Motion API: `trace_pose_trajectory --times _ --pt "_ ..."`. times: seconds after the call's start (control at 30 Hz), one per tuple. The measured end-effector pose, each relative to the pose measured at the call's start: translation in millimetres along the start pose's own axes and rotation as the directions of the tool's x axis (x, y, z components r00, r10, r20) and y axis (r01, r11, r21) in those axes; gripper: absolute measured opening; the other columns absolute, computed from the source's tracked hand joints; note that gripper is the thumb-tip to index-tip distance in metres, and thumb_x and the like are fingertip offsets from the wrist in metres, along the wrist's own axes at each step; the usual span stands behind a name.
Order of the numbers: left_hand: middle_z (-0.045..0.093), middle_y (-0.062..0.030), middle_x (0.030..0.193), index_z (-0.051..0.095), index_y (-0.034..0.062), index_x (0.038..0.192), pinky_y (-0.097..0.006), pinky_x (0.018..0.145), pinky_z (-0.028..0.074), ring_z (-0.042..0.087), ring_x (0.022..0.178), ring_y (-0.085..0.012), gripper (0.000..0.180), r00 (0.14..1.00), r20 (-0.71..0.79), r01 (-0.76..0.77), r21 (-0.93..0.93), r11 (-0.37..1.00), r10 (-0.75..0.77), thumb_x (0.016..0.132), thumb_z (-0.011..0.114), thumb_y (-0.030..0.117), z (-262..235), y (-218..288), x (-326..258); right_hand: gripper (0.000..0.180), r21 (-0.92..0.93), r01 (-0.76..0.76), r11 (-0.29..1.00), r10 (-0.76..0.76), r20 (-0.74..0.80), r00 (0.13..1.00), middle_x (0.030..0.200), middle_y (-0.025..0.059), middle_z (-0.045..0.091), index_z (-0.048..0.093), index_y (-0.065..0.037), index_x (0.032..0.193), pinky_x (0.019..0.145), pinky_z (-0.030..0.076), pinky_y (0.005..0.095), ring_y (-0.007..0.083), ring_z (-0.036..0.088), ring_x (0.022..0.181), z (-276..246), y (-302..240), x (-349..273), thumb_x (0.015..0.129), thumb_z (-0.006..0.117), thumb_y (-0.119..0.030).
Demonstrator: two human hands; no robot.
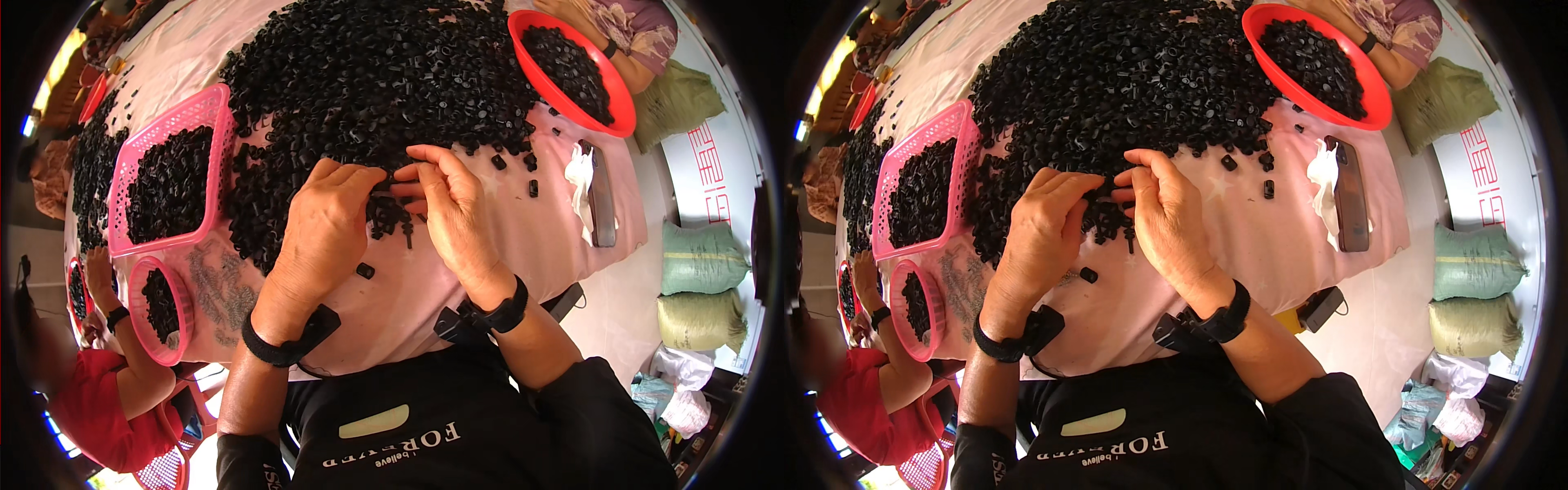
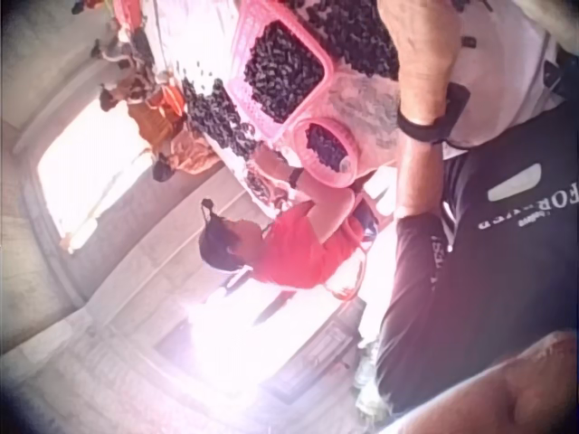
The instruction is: Sorting and inspecting small black plastic shoe components on a table.
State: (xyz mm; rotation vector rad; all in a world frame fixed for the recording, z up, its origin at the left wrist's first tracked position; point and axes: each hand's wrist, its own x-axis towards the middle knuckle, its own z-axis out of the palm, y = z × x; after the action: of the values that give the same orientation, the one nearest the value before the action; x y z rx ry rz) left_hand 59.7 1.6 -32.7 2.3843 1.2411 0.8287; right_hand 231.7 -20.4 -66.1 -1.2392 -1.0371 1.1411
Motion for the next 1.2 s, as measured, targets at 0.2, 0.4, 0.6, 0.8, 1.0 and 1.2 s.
trace_pose_trajectory --times 0.2,0.4,0.6,0.8,1.0,1.2 --pt "0.071 -0.0143 0.106 0.073 -0.0006 0.109 -0.043 0.085 0.055 0.065 0.097 -0.0351 0.030 0.998 -0.025 0.060 0.083 0.995 -0.058 0.081 0.070 -0.011 -7 -5 -5 0.029 -0.011 0.023 1.000 -0.023 -0.017 1.000 0.101 0.0085 0.071 0.062 -0.001 0.131 0.067 0.056 0.0253 0.0141 0.074 0.084 -3 -2 -1 0.113 0.047 -0.017" --pt "0.068 -0.0135 0.100 0.074 0.0000 0.105 -0.042 0.083 0.055 0.065 0.095 -0.0343 0.028 0.997 -0.038 0.073 0.095 0.993 -0.070 0.079 0.072 -0.010 -7 -1 -7 0.028 -0.025 0.011 1.000 -0.012 -0.017 1.000 0.097 0.0075 0.070 0.063 -0.002 0.131 0.065 0.056 0.0244 0.0139 0.074 0.081 -3 -3 -1 0.112 0.047 -0.017" --pt "0.066 -0.0130 0.097 0.073 0.0003 0.101 -0.043 0.081 0.055 0.065 0.094 -0.0343 0.023 0.998 0.059 0.010 0.052 0.999 -0.013 0.079 0.073 -0.008 -2 1 -7 0.028 0.003 0.001 1.000 -0.001 -0.030 1.000 0.095 0.0067 0.069 0.063 -0.003 0.131 0.066 0.057 0.0249 0.0134 0.073 0.081 -5 -4 -1 0.112 0.048 -0.016" --pt "0.066 -0.0129 0.098 0.073 0.0007 0.101 -0.043 0.081 0.055 0.065 0.095 -0.0340 0.025 0.999 0.046 0.007 0.040 0.999 -0.009 0.077 0.075 -0.006 0 7 -5 0.026 0.017 0.111 0.994 -0.110 -0.056 0.992 0.102 0.0068 0.070 0.065 -0.002 0.129 0.070 0.058 0.0252 0.0120 0.069 0.088 -3 4 2 0.112 0.048 -0.013" --pt "0.066 -0.0126 0.097 0.072 0.0011 0.101 -0.042 0.081 0.055 0.064 0.093 -0.0338 0.025 0.992 0.110 -0.075 0.074 0.994 0.066 0.076 0.076 -0.004 14 14 -6 0.025 0.051 0.134 0.990 -0.130 -0.075 0.989 0.106 0.0072 0.070 0.066 -0.002 0.128 0.072 0.058 0.0249 0.0118 0.069 0.092 -3 2 2 0.111 0.049 -0.010" --pt "0.067 -0.0138 0.096 0.068 0.0000 0.101 -0.042 0.078 0.056 0.066 0.089 -0.0334 0.026 0.995 0.093 -0.038 0.027 0.999 0.036 0.077 0.074 -0.007 12 11 -7 0.025 0.040 0.117 0.992 -0.116 -0.029 0.993 0.102 0.0056 0.072 0.068 -0.002 0.125 0.075 0.057 0.0252 0.0117 0.069 0.090 -3 0 1 0.111 0.049 -0.010"
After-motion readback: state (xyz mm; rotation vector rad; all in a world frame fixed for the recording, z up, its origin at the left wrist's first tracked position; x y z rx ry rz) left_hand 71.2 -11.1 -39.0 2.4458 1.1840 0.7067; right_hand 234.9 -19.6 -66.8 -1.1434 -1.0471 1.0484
